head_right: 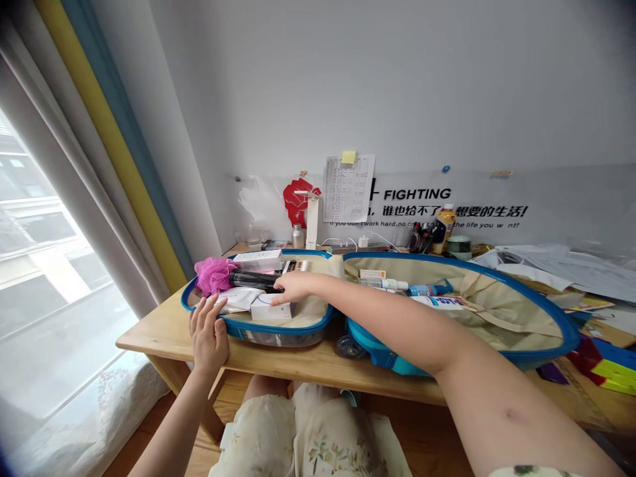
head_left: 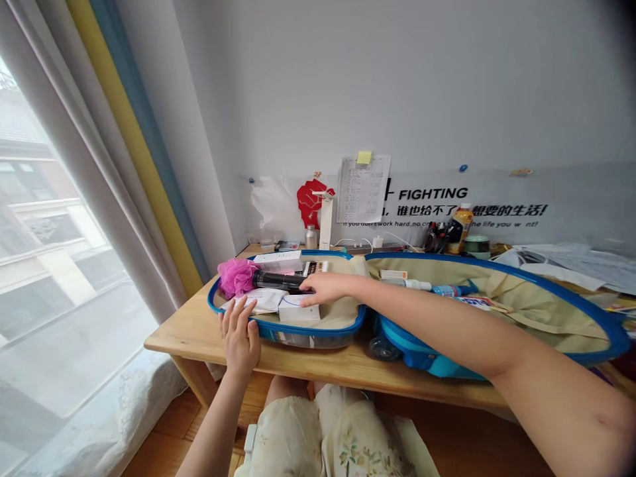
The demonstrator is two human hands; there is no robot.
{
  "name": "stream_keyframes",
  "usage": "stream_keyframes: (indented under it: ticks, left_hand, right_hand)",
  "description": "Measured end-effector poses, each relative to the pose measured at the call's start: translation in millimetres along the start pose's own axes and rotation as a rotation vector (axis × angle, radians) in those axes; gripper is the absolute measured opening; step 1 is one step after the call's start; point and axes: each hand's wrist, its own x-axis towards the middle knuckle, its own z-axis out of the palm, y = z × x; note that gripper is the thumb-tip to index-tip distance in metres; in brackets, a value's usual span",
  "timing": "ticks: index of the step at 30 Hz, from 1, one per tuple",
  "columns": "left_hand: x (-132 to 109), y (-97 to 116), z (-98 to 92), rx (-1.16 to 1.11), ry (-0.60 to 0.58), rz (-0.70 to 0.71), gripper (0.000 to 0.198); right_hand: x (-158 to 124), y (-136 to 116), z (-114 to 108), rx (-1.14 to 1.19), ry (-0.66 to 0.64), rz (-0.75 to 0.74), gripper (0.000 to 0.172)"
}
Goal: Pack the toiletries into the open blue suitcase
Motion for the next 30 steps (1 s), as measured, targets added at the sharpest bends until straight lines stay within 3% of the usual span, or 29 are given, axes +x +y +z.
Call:
stream_keyframes:
  ticks: [6, 9, 14, 18, 26, 30]
  left_hand:
    - [-1.3, -3.6, 1.4, -0.021, -0.001, 0.013, 0.048]
    - [-1.4, -4.9, 2.2, -0.023, 0.007, 0.027, 0.047]
    - [-0.2, -3.5, 1.6, -0.03, 0.026, 0.054, 0.045]
    - [0.4, -2.1, 1.0, -0.021, 0.028, 0.042, 0.046]
    - [-0.2, -3.9, 1.7, -0.012, 0.042, 0.083, 0.043]
    - [-0.1, -3.2, 1.5, -0.016, 0.043, 0.088, 0.043]
  right_hand:
    - [-54.8, 62.8, -54.6, 0.101, 0.145, 0.207, 0.045]
    - [-95.5, 108.9, -62.7, 0.128, 0.153, 0.328, 0.048]
    - [-156.2, 168.8, -33.1, 0.102, -0.081, 0.508, 0.049]
    - [-184.2, 190.3, -4.1, 0.02, -0.116, 0.609, 0.052]
    - [-190.5, 200.6, 23.4, -0.031, -0.098, 0.585, 0.063]
    - [-189.7, 206.9, 27.4, -0.034, -0.116, 0.559, 0.059]
